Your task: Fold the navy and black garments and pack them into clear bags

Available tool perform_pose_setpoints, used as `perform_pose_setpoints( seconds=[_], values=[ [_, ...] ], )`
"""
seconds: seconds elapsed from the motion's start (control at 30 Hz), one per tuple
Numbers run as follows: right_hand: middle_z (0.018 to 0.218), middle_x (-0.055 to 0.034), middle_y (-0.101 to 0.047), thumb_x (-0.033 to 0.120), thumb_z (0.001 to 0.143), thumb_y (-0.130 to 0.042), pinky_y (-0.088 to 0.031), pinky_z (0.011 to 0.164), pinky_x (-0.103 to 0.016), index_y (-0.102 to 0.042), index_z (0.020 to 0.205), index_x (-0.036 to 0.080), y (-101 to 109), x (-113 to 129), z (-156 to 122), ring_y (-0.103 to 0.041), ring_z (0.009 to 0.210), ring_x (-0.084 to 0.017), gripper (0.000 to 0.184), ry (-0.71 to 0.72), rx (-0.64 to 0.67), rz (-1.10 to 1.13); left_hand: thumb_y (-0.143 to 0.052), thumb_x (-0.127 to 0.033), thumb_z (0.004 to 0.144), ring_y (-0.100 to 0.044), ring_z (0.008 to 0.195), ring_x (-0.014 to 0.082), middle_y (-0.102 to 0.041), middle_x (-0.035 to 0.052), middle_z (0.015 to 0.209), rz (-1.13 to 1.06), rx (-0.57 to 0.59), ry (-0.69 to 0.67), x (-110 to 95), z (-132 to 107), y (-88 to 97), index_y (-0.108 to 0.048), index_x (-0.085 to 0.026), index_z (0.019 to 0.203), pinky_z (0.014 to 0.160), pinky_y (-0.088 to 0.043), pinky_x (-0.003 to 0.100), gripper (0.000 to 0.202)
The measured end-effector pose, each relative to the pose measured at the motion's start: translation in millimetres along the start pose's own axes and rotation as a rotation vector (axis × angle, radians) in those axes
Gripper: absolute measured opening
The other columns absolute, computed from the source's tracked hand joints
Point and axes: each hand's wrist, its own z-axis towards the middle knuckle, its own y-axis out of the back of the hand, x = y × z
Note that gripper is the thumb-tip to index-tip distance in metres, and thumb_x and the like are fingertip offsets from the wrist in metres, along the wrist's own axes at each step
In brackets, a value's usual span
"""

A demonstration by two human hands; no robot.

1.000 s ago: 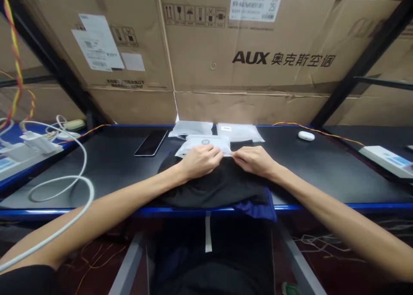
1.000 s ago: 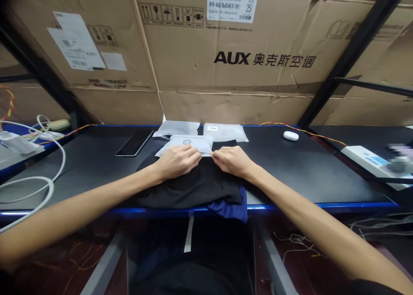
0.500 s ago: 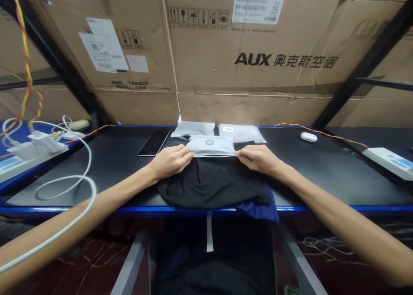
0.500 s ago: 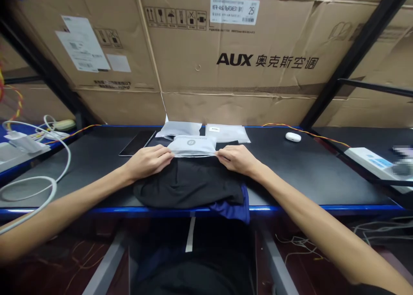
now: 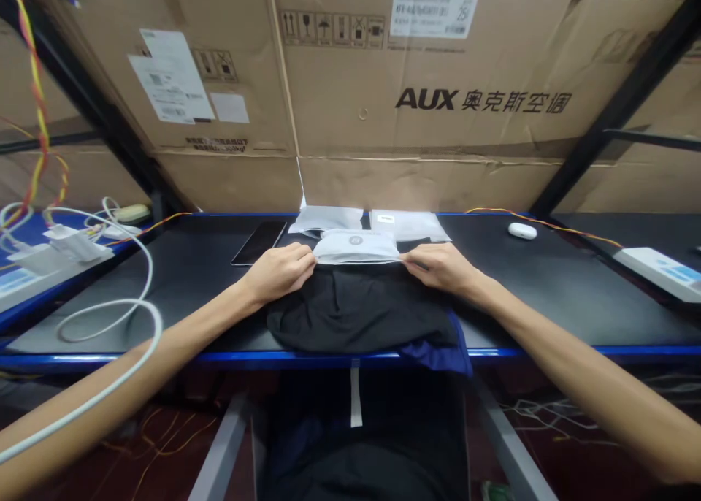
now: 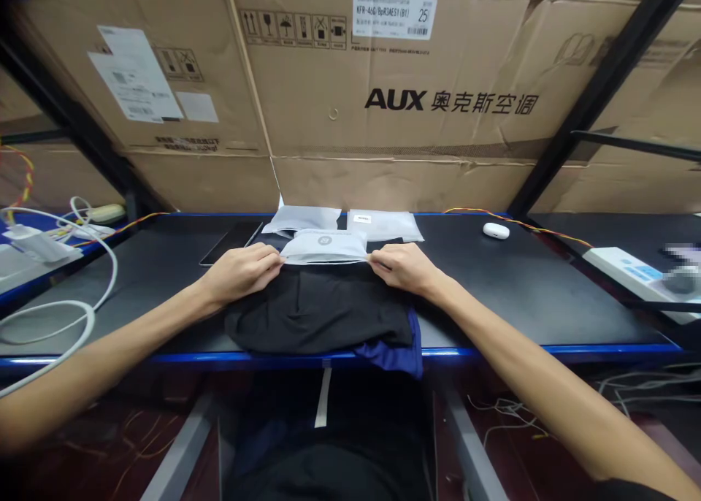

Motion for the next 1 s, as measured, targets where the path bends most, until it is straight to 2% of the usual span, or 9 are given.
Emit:
perform_pose_setpoints(
  seconds=[0.13, 0.23, 0.33, 0.5, 0.6, 0.7, 0.8, 0.9, 1.0],
  values=[
    [0.088, -0.0076, -0.078, 0.024, 0.098, -0.054, -0.052, 0.074, -0.029, -0.074, 0.089, 0.021, 0, 0, 0, -0.071, 0.077, -0.020, 0.022, -0.015, -0.029, -0.003, -0.053, -0.015, 0.090, -0.065, 0.098, 0.0254, -0.069, 0.0103, 0.102, 0.014, -0.002, 0.040, -9, 18, 3.8, -0.064, -0.017, 0.098, 0.080, -0.053, 0.034, 0.013],
    [0.090, -0.0084, -0.079, 0.024, 0.098, -0.054, -0.053, 0.074, -0.030, -0.074, 0.091, 0.020, 1, 0, 0, -0.072, 0.077, -0.020, 0.022, -0.009, -0.035, -0.003, -0.057, -0.012, 0.086, -0.060, 0.119, 0.0284, -0.063, 0.0131, 0.130, -0.063, -0.003, 0.011, -20, 38, 3.1, -0.060, -0.016, 0.125, 0.097, -0.052, 0.037, 0.040],
    [0.091, -0.0082, -0.079, 0.024, 0.099, -0.053, -0.054, 0.073, -0.030, -0.074, 0.094, 0.020, 2, 0, 0, -0.073, 0.078, -0.020, 0.022, 0.002, -0.049, -0.009, -0.061, -0.009, 0.082, -0.055, 0.130, 0.0301, -0.056, 0.0151, 0.144, -0.070, 0.027, -0.011, -31, 58, -2.5, -0.051, -0.016, 0.141, 0.104, -0.048, 0.039, 0.060],
    [0.092, -0.0069, -0.080, 0.024, 0.099, -0.053, -0.056, 0.073, -0.030, -0.075, 0.098, 0.020, 3, 4, 0, -0.075, 0.080, -0.020, 0.023, 0.019, -0.095, 0.018, -0.059, -0.009, 0.085, -0.062, 0.118, 0.0292, -0.065, 0.0139, 0.132, -0.027, 0.091, -0.030, -40, 72, -10.2, -0.051, -0.016, 0.142, 0.095, -0.052, 0.038, 0.058],
    [0.094, -0.0052, -0.081, 0.026, 0.098, -0.056, -0.057, 0.075, -0.030, -0.075, 0.105, 0.021, 6, 6, 1, -0.076, 0.079, -0.019, 0.021, -0.003, -0.163, 0.071, -0.056, -0.008, 0.086, -0.066, 0.112, 0.0278, -0.070, 0.0126, 0.124, -0.033, 0.046, -0.019, -39, 68, -1.3, -0.057, -0.017, 0.138, 0.091, -0.054, 0.037, 0.052],
    [0.096, -0.0039, -0.081, 0.029, 0.097, -0.059, -0.059, 0.073, -0.030, -0.075, 0.110, 0.022, 8, 7, 2, -0.075, 0.073, -0.018, 0.022, -0.052, -0.240, 0.125, -0.056, -0.013, 0.088, -0.066, 0.115, 0.0268, -0.070, 0.0093, 0.127, -0.013, -0.052, 0.018, -31, 66, 15.3, -0.058, -0.022, 0.138, 0.094, -0.054, 0.037, 0.052],
    [0.092, -0.0036, -0.081, 0.029, 0.096, -0.060, -0.059, 0.073, -0.030, -0.076, 0.103, 0.023, 7, 8, 2, -0.075, 0.074, -0.019, 0.019, -0.042, -0.253, 0.150, -0.052, -0.010, 0.087, -0.063, 0.123, 0.0264, -0.067, 0.0072, 0.134, 0.000, -0.126, 0.078, -12, 71, 23.5, -0.058, -0.024, 0.140, 0.098, -0.053, 0.037, 0.055],
    [0.092, -0.0027, -0.081, 0.027, 0.097, -0.058, -0.059, 0.075, -0.031, -0.076, 0.097, 0.024, 5, 8, 3, -0.076, 0.079, -0.020, 0.019, -0.021, -0.173, 0.170, -0.047, -0.005, 0.085, -0.061, 0.127, 0.0260, -0.065, 0.0061, 0.138, -0.008, -0.123, 0.147, 15, 81, 12.4, -0.059, -0.023, 0.140, 0.101, -0.051, 0.039, 0.059],
    [0.096, -0.0034, -0.081, 0.027, 0.097, -0.056, -0.058, 0.078, -0.031, -0.076, 0.097, 0.024, 4, 9, 3, -0.076, 0.084, -0.021, 0.021, -0.025, -0.088, 0.180, -0.045, -0.005, 0.086, -0.063, 0.123, 0.0260, -0.066, 0.0063, 0.137, 0.000, -0.028, 0.216, 37, 90, -11.7, -0.058, -0.023, 0.141, 0.101, -0.050, 0.039, 0.059]
  ],
)
